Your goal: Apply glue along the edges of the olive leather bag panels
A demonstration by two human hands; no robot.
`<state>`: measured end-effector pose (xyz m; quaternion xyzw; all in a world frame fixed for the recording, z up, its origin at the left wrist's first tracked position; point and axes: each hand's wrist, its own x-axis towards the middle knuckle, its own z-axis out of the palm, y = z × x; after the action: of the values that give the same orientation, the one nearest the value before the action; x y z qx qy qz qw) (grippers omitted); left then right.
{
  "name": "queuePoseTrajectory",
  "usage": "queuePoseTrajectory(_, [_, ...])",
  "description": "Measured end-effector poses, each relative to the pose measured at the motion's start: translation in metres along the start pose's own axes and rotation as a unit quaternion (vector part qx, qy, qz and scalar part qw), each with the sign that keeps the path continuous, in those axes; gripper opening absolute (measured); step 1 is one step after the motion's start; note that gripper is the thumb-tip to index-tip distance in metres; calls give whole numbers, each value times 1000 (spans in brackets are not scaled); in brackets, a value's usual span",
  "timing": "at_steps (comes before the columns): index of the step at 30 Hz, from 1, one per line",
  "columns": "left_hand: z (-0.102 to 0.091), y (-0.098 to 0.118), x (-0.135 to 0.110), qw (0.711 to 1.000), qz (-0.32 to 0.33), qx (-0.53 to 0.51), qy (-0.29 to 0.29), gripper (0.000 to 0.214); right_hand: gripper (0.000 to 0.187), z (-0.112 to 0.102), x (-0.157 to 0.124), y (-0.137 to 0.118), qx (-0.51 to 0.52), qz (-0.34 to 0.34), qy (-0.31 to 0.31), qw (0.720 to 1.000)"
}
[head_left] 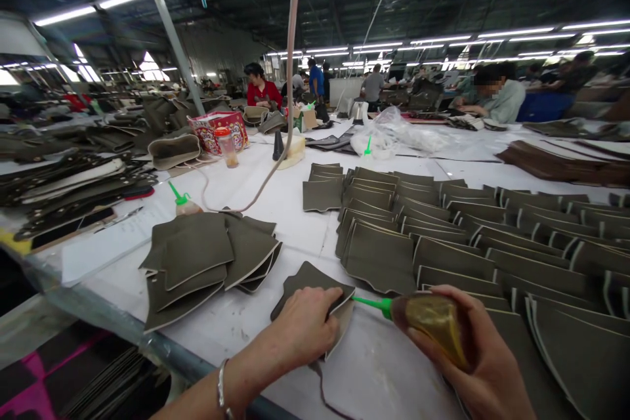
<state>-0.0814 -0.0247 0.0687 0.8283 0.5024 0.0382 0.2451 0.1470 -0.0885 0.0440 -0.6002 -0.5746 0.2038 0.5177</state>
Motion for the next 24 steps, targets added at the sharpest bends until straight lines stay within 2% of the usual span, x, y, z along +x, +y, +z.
queuePoseTrajectory(6, [4, 1, 1, 1000, 6, 11, 2, 51, 45, -4, 1, 4, -36, -53, -23, 998])
queuePoseTrajectory(24, [6, 2, -1, 999, -10, 33, -8, 51, 45, -6, -1, 5, -49, -11, 19, 999])
